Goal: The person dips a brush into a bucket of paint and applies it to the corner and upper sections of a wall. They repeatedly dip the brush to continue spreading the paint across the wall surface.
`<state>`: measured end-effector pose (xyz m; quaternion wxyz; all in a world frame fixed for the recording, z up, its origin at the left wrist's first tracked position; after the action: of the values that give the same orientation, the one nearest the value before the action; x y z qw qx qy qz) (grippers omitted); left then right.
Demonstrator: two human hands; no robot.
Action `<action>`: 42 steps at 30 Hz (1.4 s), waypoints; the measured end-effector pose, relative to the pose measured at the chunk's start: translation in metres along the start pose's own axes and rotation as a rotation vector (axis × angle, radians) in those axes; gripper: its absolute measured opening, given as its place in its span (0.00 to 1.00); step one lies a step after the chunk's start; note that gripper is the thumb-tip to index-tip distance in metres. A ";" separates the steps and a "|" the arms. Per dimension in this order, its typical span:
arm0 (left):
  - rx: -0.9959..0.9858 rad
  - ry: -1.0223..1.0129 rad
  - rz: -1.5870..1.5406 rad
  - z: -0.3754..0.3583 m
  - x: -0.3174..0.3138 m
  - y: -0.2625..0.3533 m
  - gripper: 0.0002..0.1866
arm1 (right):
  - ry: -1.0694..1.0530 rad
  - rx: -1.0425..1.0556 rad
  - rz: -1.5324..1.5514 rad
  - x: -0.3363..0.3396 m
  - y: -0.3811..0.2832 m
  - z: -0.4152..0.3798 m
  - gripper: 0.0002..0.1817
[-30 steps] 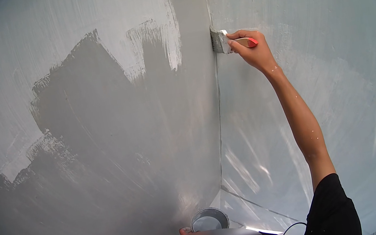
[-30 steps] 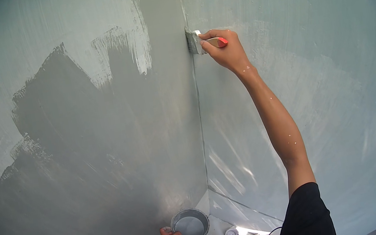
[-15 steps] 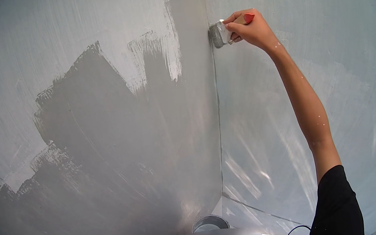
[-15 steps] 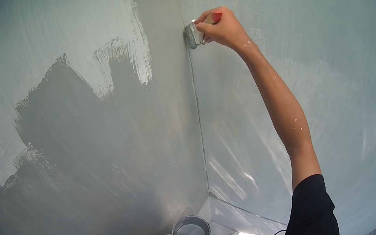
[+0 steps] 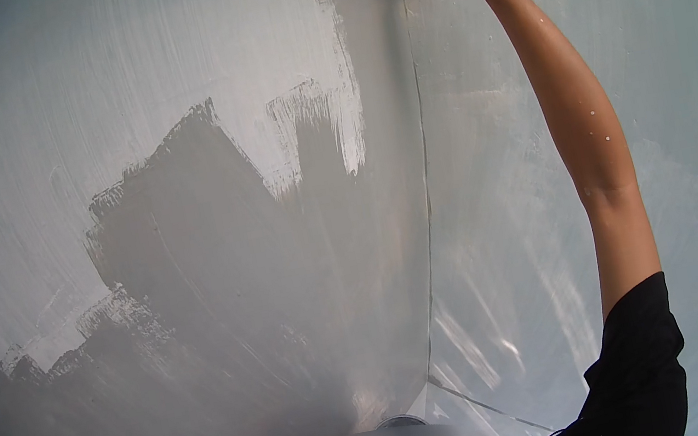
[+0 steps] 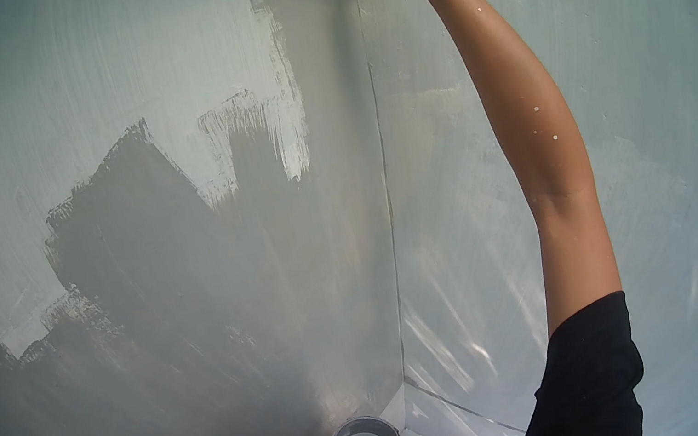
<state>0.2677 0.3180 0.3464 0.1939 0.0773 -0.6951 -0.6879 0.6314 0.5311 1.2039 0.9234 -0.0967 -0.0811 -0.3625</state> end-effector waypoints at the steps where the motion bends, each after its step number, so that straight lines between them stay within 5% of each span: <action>1: 0.110 -0.020 -0.050 0.006 -0.001 -0.011 0.22 | -0.078 -0.089 0.004 0.007 -0.005 -0.001 0.11; 5: 0.230 -0.052 -0.105 0.009 -0.001 -0.022 0.27 | 0.155 0.010 -0.029 0.017 -0.032 -0.009 0.10; 9: 0.194 -0.045 -0.109 0.008 0.000 -0.013 0.27 | -0.008 -0.001 -0.120 0.001 -0.009 -0.013 0.06; 12: 0.111 -0.016 -0.061 0.012 -0.003 -0.022 0.23 | -0.057 -0.076 0.116 0.015 -0.036 -0.025 0.07; 16: 0.007 -0.005 -0.043 -0.005 0.003 -0.002 0.15 | 0.143 0.515 0.103 0.016 -0.089 -0.037 0.14; 17: -0.006 0.002 -0.029 -0.004 0.004 -0.008 0.15 | 0.139 0.432 0.121 0.013 -0.092 -0.037 0.15; 24: 0.007 0.078 -0.035 -0.017 0.019 0.032 0.13 | 0.335 0.869 0.014 -0.008 -0.093 -0.047 0.14; 32: -0.042 0.104 0.021 0.004 0.024 -0.088 0.12 | 0.213 0.799 -0.024 -0.044 -0.075 -0.065 0.18; 35: -0.210 0.144 0.216 -0.012 0.022 -0.021 0.13 | 0.018 0.627 -0.049 -0.024 -0.073 -0.074 0.17; 38: -0.265 0.186 0.166 -0.011 0.021 -0.009 0.14 | 0.100 0.744 -0.075 -0.005 -0.084 -0.056 0.20; 41: 0.037 0.133 0.037 -0.011 0.015 -0.015 0.16 | 0.185 0.782 -0.006 -0.037 -0.085 -0.060 0.21; 42: -0.017 0.136 0.066 -0.007 0.012 -0.023 0.17 | 0.188 0.745 0.026 -0.048 -0.078 -0.067 0.21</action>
<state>0.2561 0.3061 0.3253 0.2639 0.0995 -0.6767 -0.6801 0.5483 0.4906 1.1374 0.9032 0.2783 -0.1210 -0.3035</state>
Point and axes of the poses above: each hand's wrist, its own z-axis towards the middle knuckle, its own x-axis out of the back of the hand, y = z × x, the point moved 4 cm from there along z, towards the middle knuckle, and after that the axes turned 5 degrees about z, right-handed, at the moved point
